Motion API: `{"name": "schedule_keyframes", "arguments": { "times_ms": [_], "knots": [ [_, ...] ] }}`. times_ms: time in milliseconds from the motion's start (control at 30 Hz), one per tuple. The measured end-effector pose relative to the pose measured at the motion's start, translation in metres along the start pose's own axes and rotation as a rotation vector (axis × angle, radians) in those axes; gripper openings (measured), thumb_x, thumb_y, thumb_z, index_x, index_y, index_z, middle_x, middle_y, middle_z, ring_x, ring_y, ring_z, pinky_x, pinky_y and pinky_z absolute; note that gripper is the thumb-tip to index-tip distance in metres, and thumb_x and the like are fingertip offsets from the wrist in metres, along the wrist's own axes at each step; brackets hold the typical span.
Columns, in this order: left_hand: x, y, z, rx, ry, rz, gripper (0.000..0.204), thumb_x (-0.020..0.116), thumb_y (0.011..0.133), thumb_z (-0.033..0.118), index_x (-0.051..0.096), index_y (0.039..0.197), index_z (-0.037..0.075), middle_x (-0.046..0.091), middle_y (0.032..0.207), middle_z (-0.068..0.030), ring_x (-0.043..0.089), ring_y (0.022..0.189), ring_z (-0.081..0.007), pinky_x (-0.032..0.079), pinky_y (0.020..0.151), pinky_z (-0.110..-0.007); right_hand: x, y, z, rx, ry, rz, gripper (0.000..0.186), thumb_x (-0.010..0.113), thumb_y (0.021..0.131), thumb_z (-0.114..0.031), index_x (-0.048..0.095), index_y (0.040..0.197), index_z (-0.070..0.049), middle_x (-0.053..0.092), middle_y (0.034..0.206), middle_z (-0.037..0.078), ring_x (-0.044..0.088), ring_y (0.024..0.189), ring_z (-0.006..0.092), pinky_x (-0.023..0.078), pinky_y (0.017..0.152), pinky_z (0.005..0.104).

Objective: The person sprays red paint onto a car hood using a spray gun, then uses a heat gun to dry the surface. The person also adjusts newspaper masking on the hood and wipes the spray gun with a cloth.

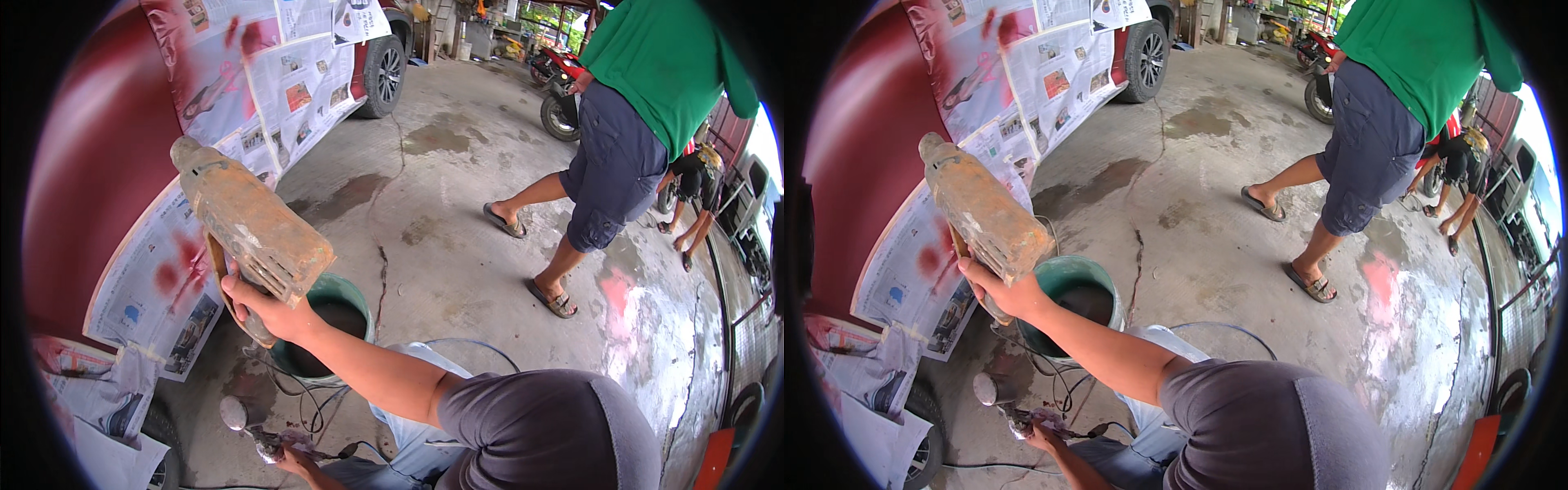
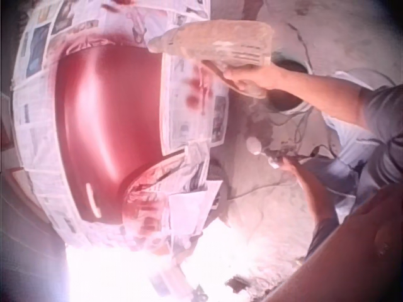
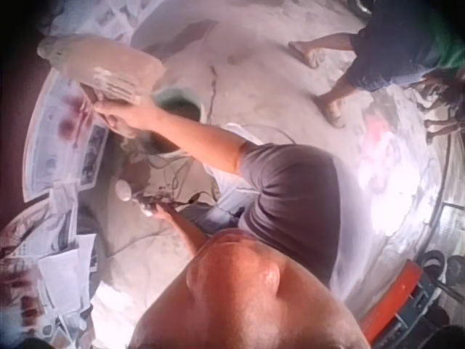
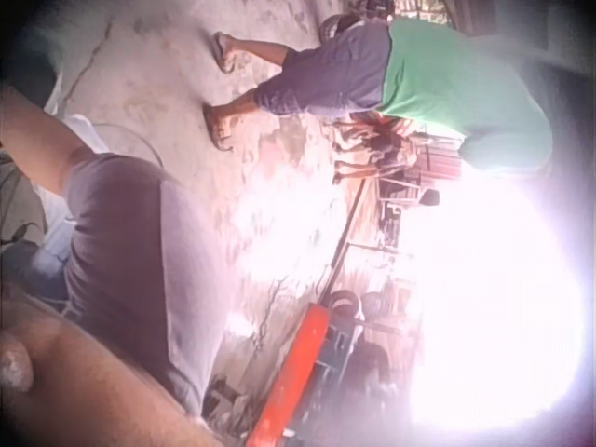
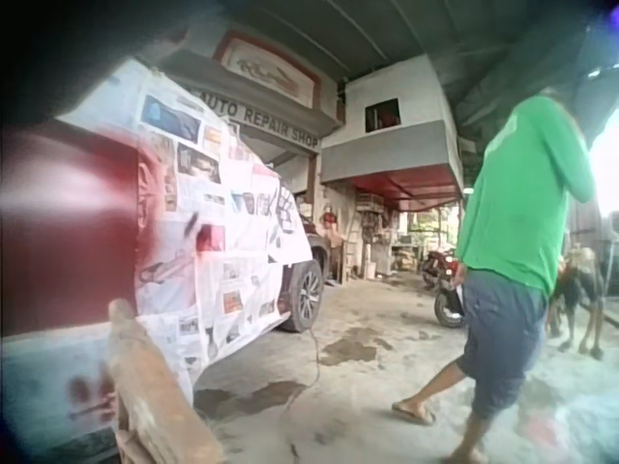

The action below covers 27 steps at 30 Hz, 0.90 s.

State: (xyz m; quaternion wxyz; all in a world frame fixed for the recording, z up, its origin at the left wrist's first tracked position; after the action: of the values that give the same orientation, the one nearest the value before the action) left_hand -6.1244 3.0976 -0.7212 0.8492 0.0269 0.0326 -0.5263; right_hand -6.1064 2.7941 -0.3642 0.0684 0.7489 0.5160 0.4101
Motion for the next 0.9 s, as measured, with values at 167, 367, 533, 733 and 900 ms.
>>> {"name": "schedule_keyframes", "arguments": {
  "times_ms": [167, 367, 533, 733, 900],
  "knots": [
    [-0.001, 0.014, -0.02, 0.021, 0.02, -0.02, 0.022, 0.068, 0.073, 0.015, 0.057, 0.075, -0.003, 0.06, 0.071, -0.0076, 0.051, 0.064, -0.0179, 0.044, 0.06, -0.038, 0.0, -0.001, 0.0, 0.002, -0.052, -0.006, 0.016, 0.067, 0.095, -0.01, 0.055, 0.102, -0.005, 0.056, 0.075, 0.003, 0.055, 0.056, 0.0116, 0.045, 0.051, 0.0269],
    [0.001, 0.01, -0.017, -0.008, 0.042, -0.029, 0.02, 0.067, 0.073, 0.014, 0.057, 0.074, -0.003, 0.06, 0.071, -0.0069, 0.052, 0.064, -0.0181, 0.045, 0.062, -0.037, 0.004, -0.003, 0.0, -0.002, -0.078, -0.034, 0.014, 0.066, 0.095, -0.01, 0.055, 0.102, -0.004, 0.056, 0.073, 0.003, 0.055, 0.056, 0.0108, 0.044, 0.051, 0.0268],
    [0.0, 0.012, -0.022, -0.016, 0.005, -0.068, 0.017, 0.065, 0.072, 0.011, 0.062, 0.077, -0.005, 0.063, 0.072, -0.0082, 0.057, 0.066, -0.0204, 0.048, 0.065, -0.037, 0.006, -0.005, -0.002, -0.002, -0.079, -0.05, 0.014, 0.066, 0.095, -0.009, 0.055, 0.103, -0.004, 0.056, 0.073, 0.003, 0.055, 0.056, 0.0104, 0.045, 0.052, 0.0262],
    [-0.013, 0.012, -0.02, 0.0, -0.086, -0.077, 0.01, 0.06, 0.072, 0.006, 0.061, 0.078, -0.001, 0.063, 0.075, -0.0057, 0.058, 0.069, -0.0172, 0.048, 0.065, -0.033, 0.012, -0.006, 0.005, -0.037, 0.02, -0.038, 0.016, 0.066, 0.094, -0.005, 0.056, 0.105, -0.004, 0.058, 0.084, 0.004, 0.056, 0.06, 0.0117, 0.047, 0.052, 0.0279],
    [-0.018, 0.02, -0.038, 0.012, -0.192, -0.045, 0.018, 0.059, 0.074, 0.002, 0.061, 0.092, -0.004, 0.065, 0.081, -0.008, 0.061, 0.071, -0.0171, 0.051, 0.064, -0.033, 0.015, -0.006, 0.004, -0.02, 0.076, 0.006, 0.021, 0.068, 0.09, 0.001, 0.057, 0.107, -0.004, 0.058, 0.09, 0.004, 0.058, 0.061, 0.0156, 0.048, 0.052, 0.0301]
  ]
}}
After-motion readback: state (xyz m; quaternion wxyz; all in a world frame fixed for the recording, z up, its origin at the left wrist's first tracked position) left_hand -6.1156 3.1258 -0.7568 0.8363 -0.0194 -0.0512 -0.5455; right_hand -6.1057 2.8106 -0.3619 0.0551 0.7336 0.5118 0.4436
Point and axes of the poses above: each hand's wrist, its own y-axis towards the middle knuckle, its own x-axis out of the palm, z = x × y, the point moved 2 cm from there along y, towards the middle knuckle
